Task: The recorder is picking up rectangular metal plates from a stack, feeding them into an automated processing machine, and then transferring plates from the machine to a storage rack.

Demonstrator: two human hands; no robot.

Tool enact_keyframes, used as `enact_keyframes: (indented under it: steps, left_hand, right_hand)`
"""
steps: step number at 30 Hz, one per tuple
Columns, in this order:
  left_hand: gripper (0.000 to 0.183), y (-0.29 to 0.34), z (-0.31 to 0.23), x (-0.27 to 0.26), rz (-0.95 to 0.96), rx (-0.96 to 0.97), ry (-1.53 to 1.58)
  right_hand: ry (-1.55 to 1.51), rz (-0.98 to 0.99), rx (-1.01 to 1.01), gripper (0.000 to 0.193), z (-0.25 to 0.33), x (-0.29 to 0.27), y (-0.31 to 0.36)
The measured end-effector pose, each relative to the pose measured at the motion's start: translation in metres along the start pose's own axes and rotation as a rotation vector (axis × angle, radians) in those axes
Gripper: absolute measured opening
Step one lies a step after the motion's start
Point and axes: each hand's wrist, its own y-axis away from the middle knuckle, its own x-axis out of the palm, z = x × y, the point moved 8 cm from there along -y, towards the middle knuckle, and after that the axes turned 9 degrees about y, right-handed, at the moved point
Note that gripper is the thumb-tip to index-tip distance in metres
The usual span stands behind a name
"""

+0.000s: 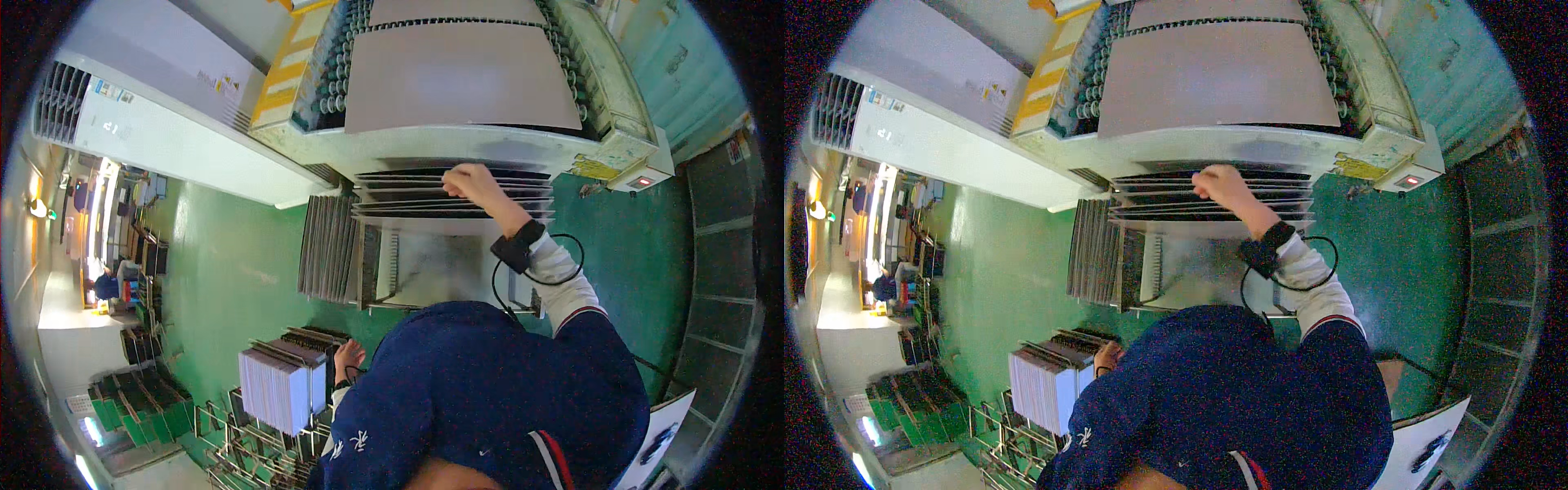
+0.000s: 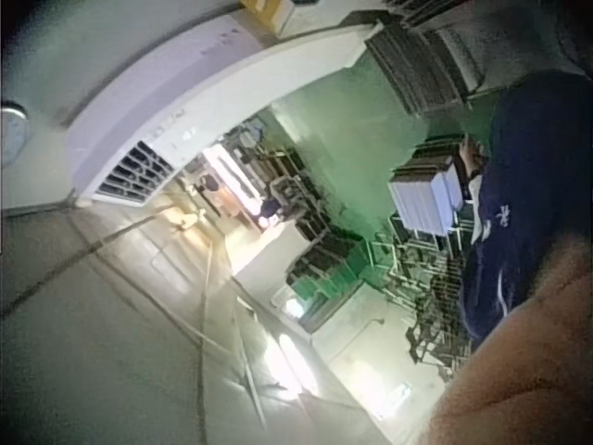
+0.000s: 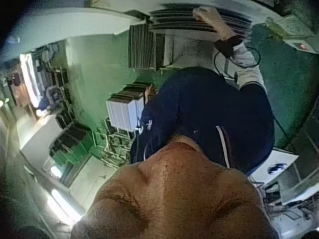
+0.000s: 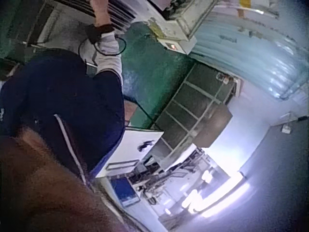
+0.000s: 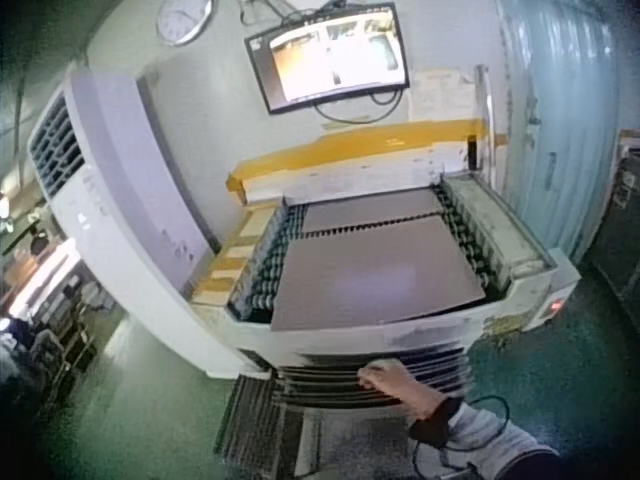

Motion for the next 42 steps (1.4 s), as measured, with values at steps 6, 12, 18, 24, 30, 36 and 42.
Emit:
enact_keyframes:
  steps: [6, 12, 18, 24, 30, 36, 42]
  left_hand:
    - [0.021, 0.029, -0.001, 0.004, -0.086, 0.018, -0.168]
    - [0.024, 0.040, 0.003, 0.004, -0.034, 0.089, -0.138]
    - [0.026, 0.040, 0.015, -0.002, -0.013, 0.051, -0.183]
    - [0.031, 0.062, -0.001, 0.023, 0.016, 0.084, -0.227]
    - [0.035, 0.073, -0.064, 0.054, -0.020, 0.207, -0.374]
    - [0.063, 0.058, -0.107, 0.128, 0.066, 0.349, -0.777]
    - [0.097, 0.009, -0.107, 0.198, 0.110, 0.637, -1.173]
  right_hand:
    - [0.431, -0.037, -0.305, 0.023, 0.013, 0.032, 0.052]
    - [0.790, -0.010, -0.464, 0.032, 0.003, 0.052, 0.073]
    - [0.893, -0.052, -0.451, 0.028, -0.003, 0.051, 0.076]
    - [1.154, 0.099, -0.357, 0.014, -0.056, 0.055, 0.047]
    - [1.231, 0.143, -0.370, 0.019, -0.074, 0.055, 0.023]
    - [1.275, 0.078, -0.379, 0.017, -0.079, 0.047, 0.024]
    - [1.274, 0.080, -0.341, 0.019, -0.086, 0.046, 0.018]
